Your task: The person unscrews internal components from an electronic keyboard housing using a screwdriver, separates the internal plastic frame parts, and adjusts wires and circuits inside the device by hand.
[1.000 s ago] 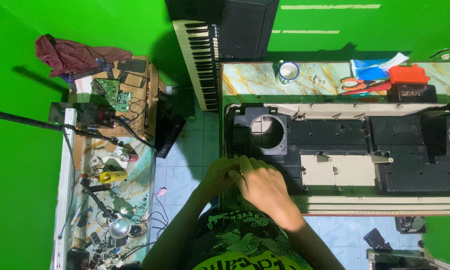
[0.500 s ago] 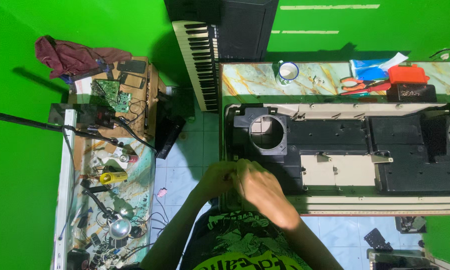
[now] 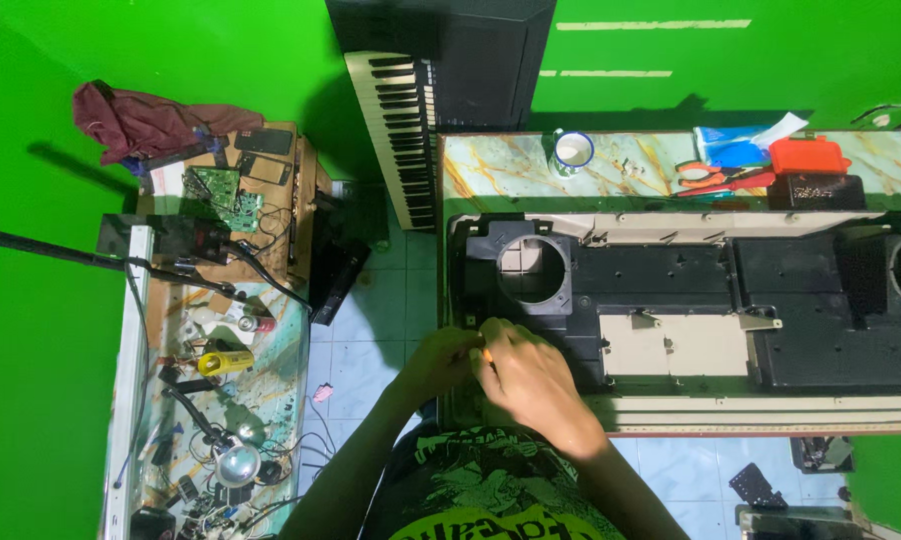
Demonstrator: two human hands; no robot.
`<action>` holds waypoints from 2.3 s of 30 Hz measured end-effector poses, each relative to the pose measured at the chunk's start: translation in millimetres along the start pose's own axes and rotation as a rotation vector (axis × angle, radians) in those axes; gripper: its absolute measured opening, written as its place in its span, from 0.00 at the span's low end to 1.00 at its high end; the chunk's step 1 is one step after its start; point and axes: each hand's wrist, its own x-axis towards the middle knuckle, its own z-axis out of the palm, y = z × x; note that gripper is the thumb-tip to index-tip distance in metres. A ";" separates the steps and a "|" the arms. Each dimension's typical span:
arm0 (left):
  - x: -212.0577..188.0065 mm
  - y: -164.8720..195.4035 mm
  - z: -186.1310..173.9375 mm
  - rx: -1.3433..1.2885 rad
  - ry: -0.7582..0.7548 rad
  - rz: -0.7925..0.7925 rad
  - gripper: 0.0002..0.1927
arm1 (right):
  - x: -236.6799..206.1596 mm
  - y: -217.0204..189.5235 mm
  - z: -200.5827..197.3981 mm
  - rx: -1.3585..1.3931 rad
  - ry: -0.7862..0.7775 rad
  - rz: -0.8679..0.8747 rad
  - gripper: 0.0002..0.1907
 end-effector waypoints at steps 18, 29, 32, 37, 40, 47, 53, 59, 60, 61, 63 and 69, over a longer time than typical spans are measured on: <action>4.2 -0.6 3.8 -0.019 0.101 -0.008 0.12 | -3.3 16.5 19.4 -0.065 -0.125 0.024 0.14; -2.8 4.3 -3.1 -0.090 -0.053 -0.021 0.09 | -4.8 14.4 13.4 -0.035 -0.055 -0.026 0.12; 1.8 5.9 -3.1 -0.012 -0.021 0.024 0.08 | -4.8 9.5 5.8 -0.048 0.044 -0.095 0.14; 5.9 9.8 -1.2 0.004 -0.011 0.042 0.05 | -3.0 0.1 -8.0 -0.070 -0.219 0.161 0.18; 7.1 9.4 2.9 -0.010 0.014 -0.030 0.07 | -2.8 -3.4 -9.7 -0.079 -0.146 0.096 0.19; 4.9 8.6 3.2 -0.077 0.027 0.013 0.11 | -5.3 1.7 0.5 -0.092 -0.060 0.042 0.13; -0.3 2.7 -5.5 -0.009 -0.070 0.043 0.09 | -1.3 17.6 5.0 -0.012 -0.229 0.066 0.11; -1.0 -4.6 -0.9 -0.009 -0.093 -0.026 0.09 | -0.3 19.0 0.8 0.065 -0.094 -0.124 0.16; -0.1 -4.5 -0.3 -0.003 -0.092 -0.058 0.09 | -0.1 17.4 -0.7 0.070 -0.054 -0.143 0.17; 1.1 -4.1 0.1 0.005 -0.063 -0.009 0.09 | 0.8 16.3 -2.6 0.044 -0.054 -0.130 0.17; 2.9 -3.1 -1.3 0.022 -0.003 0.088 0.10 | 4.3 14.1 -5.5 -0.008 -0.056 -0.109 0.19; 5.4 3.4 -3.5 -0.015 0.032 0.025 0.09 | 8.8 16.4 -5.2 0.023 -0.264 0.060 0.14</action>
